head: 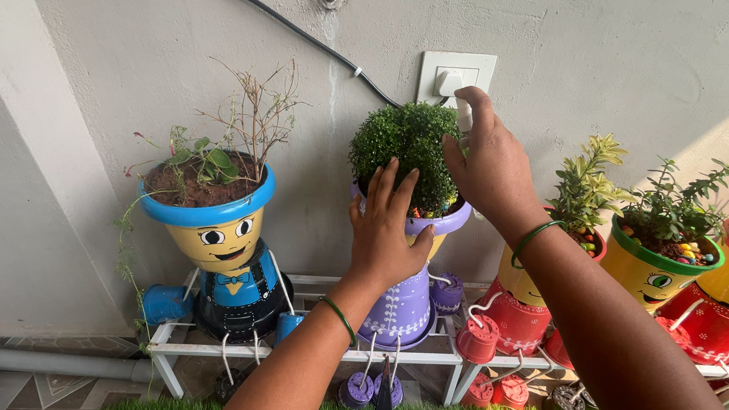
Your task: The person trims a small potted plant using shears, then sprays it with a spray bottle, and finally trims another small plant. The task involves careful cutting and misting of the plants.
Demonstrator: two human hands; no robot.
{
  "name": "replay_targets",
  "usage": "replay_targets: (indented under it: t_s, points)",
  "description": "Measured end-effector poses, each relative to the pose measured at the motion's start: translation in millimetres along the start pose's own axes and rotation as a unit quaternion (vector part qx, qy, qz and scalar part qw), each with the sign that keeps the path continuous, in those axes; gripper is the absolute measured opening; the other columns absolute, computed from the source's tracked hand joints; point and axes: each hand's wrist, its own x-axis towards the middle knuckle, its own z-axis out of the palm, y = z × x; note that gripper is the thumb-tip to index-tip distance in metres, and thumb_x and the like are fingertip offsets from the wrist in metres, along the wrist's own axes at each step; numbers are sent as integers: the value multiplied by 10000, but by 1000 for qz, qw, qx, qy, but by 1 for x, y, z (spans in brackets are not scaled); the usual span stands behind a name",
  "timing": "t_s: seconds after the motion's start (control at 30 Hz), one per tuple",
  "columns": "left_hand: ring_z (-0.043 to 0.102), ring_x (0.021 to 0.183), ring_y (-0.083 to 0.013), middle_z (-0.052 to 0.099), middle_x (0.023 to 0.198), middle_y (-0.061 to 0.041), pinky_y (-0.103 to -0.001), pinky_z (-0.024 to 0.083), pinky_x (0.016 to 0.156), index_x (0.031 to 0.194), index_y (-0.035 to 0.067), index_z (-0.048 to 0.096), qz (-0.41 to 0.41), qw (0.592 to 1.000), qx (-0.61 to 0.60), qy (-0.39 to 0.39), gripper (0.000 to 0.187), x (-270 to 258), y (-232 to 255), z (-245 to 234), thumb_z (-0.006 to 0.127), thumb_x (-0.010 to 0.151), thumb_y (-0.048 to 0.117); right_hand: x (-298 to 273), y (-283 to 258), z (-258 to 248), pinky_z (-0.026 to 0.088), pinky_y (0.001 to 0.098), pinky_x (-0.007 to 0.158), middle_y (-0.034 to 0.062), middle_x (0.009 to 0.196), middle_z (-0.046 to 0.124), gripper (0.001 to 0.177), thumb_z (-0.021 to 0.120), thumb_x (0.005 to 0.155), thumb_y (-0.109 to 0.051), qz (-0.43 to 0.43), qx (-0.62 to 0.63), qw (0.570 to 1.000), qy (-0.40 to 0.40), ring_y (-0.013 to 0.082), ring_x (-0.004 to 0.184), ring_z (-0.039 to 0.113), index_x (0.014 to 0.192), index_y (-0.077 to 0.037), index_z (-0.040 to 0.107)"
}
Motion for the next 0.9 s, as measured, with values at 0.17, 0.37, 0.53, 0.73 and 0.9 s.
replay_targets:
  t_s: [0.17, 0.37, 0.53, 0.73, 0.9]
  points:
    - [240, 1538, -390, 246, 1658, -177, -711, 213, 1133, 1533, 156, 408, 42, 999, 19, -1, 839, 1, 15, -6, 765, 788, 305, -2, 13, 1, 569, 504, 711, 245, 994, 707, 618, 673, 943, -175, -21, 7, 1000, 19, 403, 902, 733, 1466, -107, 350]
    - [205, 1530, -396, 203, 1651, -169, -740, 195, 1113, 1510, 179, 444, 77, 993, 76, -44, 818, 5, 24, -4, 768, 769, 295, -15, 18, -3, 559, 517, 703, 208, 869, 731, 557, 654, 946, -182, 10, 17, 1000, -19, 419, 843, 733, 1429, -132, 381]
    - [196, 1534, -393, 176, 1661, -166, -736, 210, 1114, 1521, 156, 428, 50, 993, 87, -57, 841, 6, 28, 0, 768, 763, 287, -27, 20, -2, 551, 523, 701, 200, 862, 745, 530, 659, 949, -195, 3, 27, 999, -21, 427, 825, 731, 1404, -135, 394]
    - [176, 1546, -384, 166, 1668, -159, -740, 191, 1140, 1524, 138, 422, 67, 991, 110, -39, 816, 7, 30, 3, 747, 785, 258, -31, 27, -4, 541, 532, 678, 214, 822, 722, 588, 673, 921, -169, 8, 32, 999, -24, 444, 796, 712, 1425, -118, 374]
    - [145, 1567, -342, 191, 1682, -124, -763, 152, 1154, 1510, 142, 473, 158, 971, 173, -48, 708, 10, 27, 12, 698, 844, 220, -33, 34, -8, 554, 511, 666, 209, 806, 718, 597, 660, 907, -139, 31, 20, 999, -30, 417, 776, 726, 1433, -132, 378]
